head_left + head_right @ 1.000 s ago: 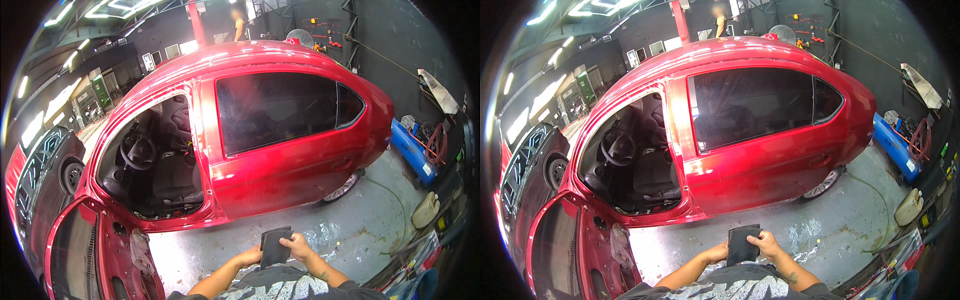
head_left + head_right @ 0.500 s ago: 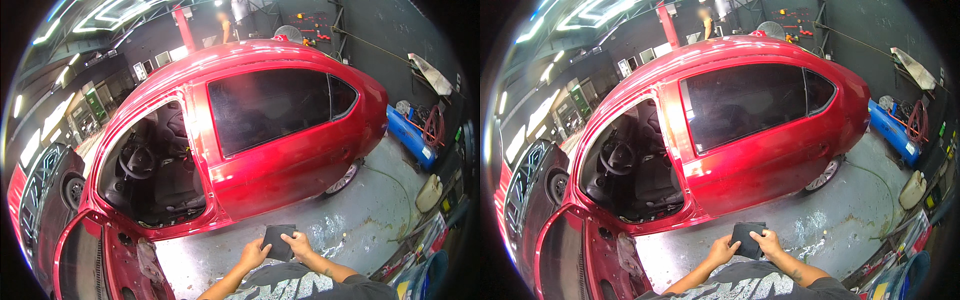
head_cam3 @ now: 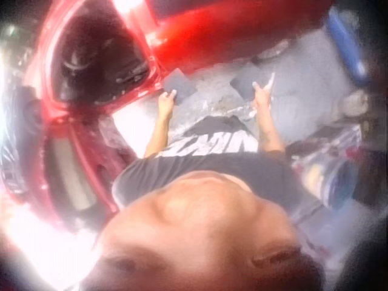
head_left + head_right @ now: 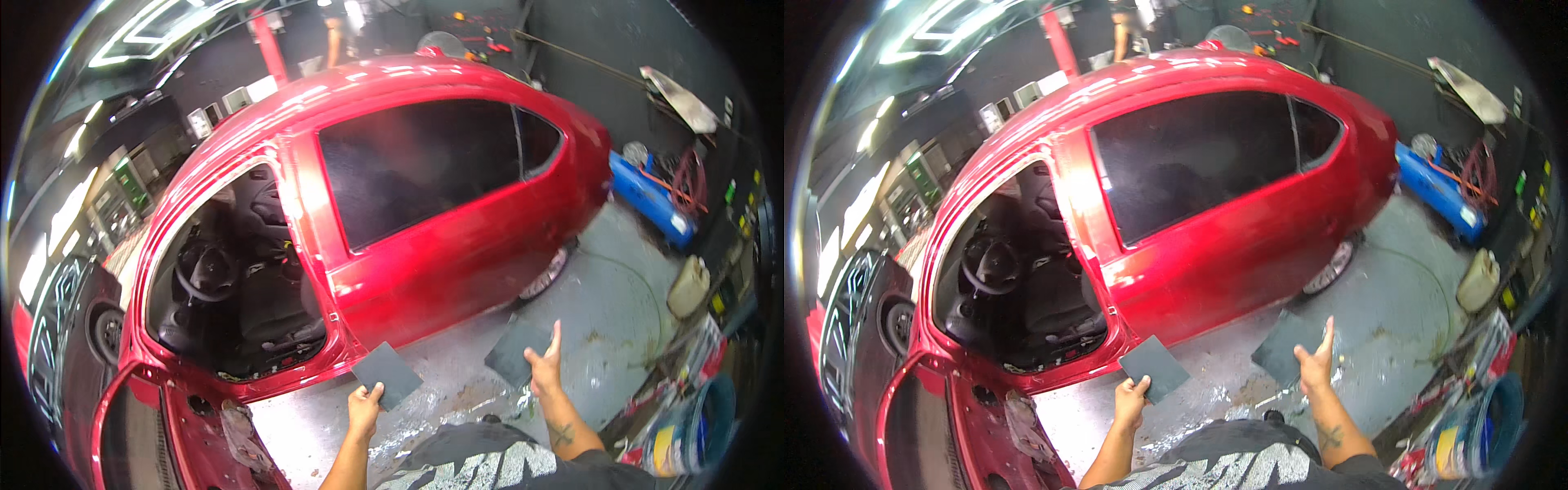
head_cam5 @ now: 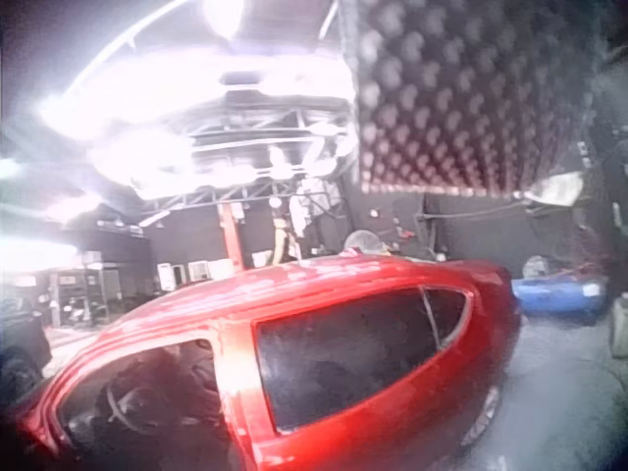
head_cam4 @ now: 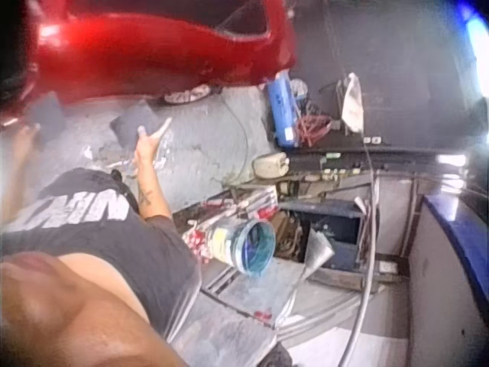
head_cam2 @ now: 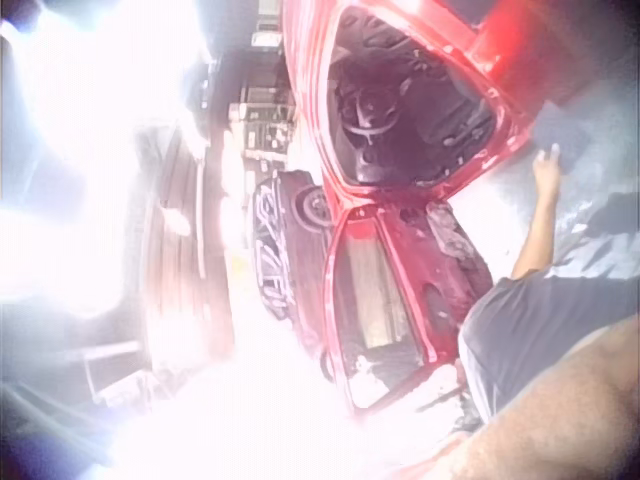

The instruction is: The person sands the side panel of a red car using a sanding block and sandpaper. They open the car door to access the area and later wipe the surface with a blue cloth.

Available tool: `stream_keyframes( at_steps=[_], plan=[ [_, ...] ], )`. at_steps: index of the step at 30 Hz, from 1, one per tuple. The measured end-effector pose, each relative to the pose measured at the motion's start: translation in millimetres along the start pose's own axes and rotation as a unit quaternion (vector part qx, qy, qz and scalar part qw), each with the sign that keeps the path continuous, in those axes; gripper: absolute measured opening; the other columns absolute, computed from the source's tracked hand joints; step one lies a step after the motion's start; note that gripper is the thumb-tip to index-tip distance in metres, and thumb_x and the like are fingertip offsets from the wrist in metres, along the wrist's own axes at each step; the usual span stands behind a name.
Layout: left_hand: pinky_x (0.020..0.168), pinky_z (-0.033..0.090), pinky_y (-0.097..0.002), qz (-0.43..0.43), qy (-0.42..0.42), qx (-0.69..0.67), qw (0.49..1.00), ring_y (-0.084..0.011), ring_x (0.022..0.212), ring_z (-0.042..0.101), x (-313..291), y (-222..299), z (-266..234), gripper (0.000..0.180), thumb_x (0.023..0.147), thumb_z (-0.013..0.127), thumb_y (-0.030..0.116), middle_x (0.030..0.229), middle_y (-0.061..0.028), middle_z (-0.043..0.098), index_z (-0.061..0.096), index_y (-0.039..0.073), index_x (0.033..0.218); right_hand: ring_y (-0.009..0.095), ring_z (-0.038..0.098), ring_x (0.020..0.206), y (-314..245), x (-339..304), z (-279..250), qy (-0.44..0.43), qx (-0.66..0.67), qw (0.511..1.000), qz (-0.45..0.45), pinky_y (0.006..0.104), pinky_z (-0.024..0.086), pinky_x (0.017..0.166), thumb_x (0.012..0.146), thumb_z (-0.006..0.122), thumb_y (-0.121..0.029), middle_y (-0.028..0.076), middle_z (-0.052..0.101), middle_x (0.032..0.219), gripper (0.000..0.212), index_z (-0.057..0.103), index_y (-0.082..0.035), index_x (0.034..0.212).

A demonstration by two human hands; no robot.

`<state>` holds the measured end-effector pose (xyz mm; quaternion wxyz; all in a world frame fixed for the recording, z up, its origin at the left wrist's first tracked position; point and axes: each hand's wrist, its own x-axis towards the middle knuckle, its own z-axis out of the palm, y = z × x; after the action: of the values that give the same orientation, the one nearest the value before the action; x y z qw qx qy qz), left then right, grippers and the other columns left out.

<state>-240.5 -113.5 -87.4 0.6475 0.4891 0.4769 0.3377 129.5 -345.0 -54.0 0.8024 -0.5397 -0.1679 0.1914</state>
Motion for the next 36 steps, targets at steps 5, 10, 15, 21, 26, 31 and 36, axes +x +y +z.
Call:
stream_keyframes(
  at_steps=[5,10,15,21,26,31,36],
  plan=[
    [0.088,0.056,-0.0323,-0.013,-0.072,-0.029,0.997,-0.0146,0.101,0.073,13,-6,-6,0.027,0.118,0.064,0.022,0.117,-0.0049,0.079,0.076,0.0,0.128,0.027,0.036,0.162,-39,12,-12,0.071,-0.101,0.985,-0.123,0.0416,0.031,0.134,0.087,0.069,0.016,0.017,0.031,0.18,0.108,0.024,-0.01,0.181],
    [0.101,0.056,-0.0342,-0.033,-0.164,-0.031,0.985,-0.0169,0.111,0.074,28,13,31,0.027,0.118,0.062,0.017,0.127,-0.0083,0.078,0.072,-0.001,0.134,0.025,0.045,0.156,-92,-35,-27,0.165,-0.203,0.95,-0.168,0.0406,0.033,0.133,0.09,0.077,0.006,0.012,0.049,0.168,0.087,0.043,-0.007,0.169],
    [0.106,0.057,-0.036,-0.04,-0.279,0.032,0.959,-0.0205,0.118,0.075,58,-7,66,0.029,0.118,0.06,0.014,0.131,-0.0109,0.078,0.069,-0.001,0.14,0.021,0.051,0.144,-91,-74,-73,0.217,-0.159,0.952,-0.143,0.0384,0.041,0.124,0.092,0.082,-0.001,0.01,0.06,0.15,0.057,0.061,-0.005,0.145],
    [0.104,0.058,-0.0366,-0.043,-0.324,0.043,0.944,-0.0206,0.116,0.075,21,-4,119,0.03,0.117,0.063,0.017,0.132,-0.0096,0.078,0.069,0.001,0.141,0.011,0.064,0.105,-60,-132,-150,0.297,0.026,0.954,0.02,0.0314,0.056,0.094,0.105,0.081,-0.011,0.001,0.068,0.113,0.022,0.069,-0.007,0.123],
    [0.104,0.057,-0.0366,-0.088,-0.323,0.078,0.939,-0.0196,0.112,0.074,-13,-40,146,0.026,0.116,0.064,0.016,0.128,-0.008,0.078,0.071,0.002,0.137,0.013,0.065,0.105,-49,-206,-263,0.463,-0.123,0.875,0.076,0.0315,0.055,0.09,0.103,0.086,-0.023,0.003,0.071,0.11,0.023,0.074,-0.007,0.115],
    [0.096,0.056,-0.0326,-0.11,-0.327,0.117,0.931,-0.0162,0.105,0.074,-60,-53,183,0.018,0.115,0.065,0.014,0.12,-0.0045,0.079,0.074,0.003,0.126,0.014,0.067,0.1,-38,-326,-423,0.573,-0.216,0.79,0.02,0.0317,0.054,0.089,0.099,0.087,-0.024,0.001,0.073,0.108,0.026,0.076,-0.008,0.117],
    [0.074,0.048,-0.0341,0.012,-0.335,0.278,0.9,-0.0103,0.084,0.056,-59,-62,260,0.029,0.111,0.073,0.032,0.089,0.0029,0.066,0.074,0.005,0.099,0.023,0.074,0.099,-49,-428,-525,0.583,-0.251,0.773,-0.002,0.0389,0.058,0.093,0.103,0.078,-0.023,0.008,0.079,0.106,0.025,0.079,-0.003,0.117]
  ],
)
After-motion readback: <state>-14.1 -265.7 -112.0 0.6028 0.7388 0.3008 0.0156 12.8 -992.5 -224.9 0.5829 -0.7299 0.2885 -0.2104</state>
